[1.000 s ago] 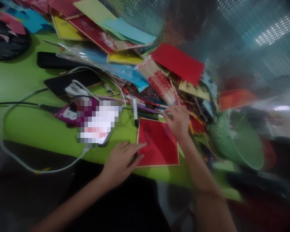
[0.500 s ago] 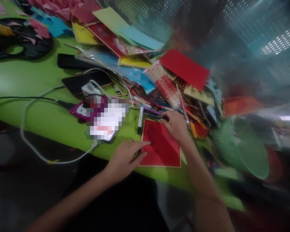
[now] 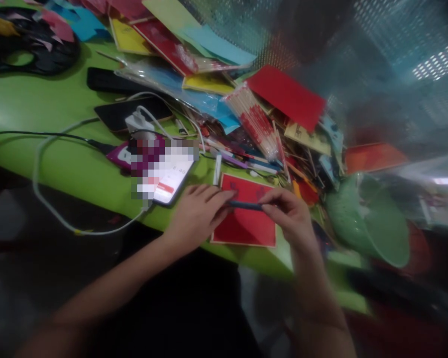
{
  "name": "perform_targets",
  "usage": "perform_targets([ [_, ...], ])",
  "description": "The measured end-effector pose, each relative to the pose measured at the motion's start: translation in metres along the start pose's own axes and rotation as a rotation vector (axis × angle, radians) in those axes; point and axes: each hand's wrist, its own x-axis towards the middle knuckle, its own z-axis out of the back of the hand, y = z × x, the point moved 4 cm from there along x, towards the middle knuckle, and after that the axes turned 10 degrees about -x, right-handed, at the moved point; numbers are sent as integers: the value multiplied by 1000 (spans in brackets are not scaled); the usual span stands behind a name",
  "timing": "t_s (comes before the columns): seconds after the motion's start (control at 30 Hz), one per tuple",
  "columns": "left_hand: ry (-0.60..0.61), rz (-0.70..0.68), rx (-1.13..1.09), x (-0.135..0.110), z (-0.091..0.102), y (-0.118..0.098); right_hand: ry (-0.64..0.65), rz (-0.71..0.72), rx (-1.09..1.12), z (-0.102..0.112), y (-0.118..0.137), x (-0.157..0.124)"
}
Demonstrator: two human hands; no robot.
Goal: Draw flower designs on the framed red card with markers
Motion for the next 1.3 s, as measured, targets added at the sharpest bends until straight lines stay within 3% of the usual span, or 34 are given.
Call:
perform_targets([
  [0.13,60,-74,45,-3,-13,-8,6,-14,287,-27,-12,-10],
  [0.2,70,-87,41,-8,-16,-9,53,-44,317,-37,-18,-12],
  [0.23,70,-87,42,-11,-17,-9,14,-64,313,-36,-20,-12],
  [0.27,67,-79,44,-15,-16,-7,-64,-77,309,-30,-21,-11],
  [0.33,49,-40,48,-22,-14,-1,-376,-48,320,-4,-21,-9],
  [0.43,33,13,40,-32,-11,6,-609,41,352,27,-15,-2],
  [0.53,59,-4,-4,-36,-12,5,-457,-44,312,25,-19,14],
  [0.63,94,-15,-52,-38,-14,5,-250,-128,314,2,-34,31],
  [0.7,123,-5,-72,-41,-14,7,-180,-151,315,-13,-46,41],
  [0.97,132,11,-69,-30,-7,8,-206,-237,298,-32,-87,54],
  [1.13,135,35,41,-13,-7,15,-182,-201,244,-31,-90,52],
  [1.3,63,144,103,-19,-2,22,-171,-148,172,-30,-86,51],
])
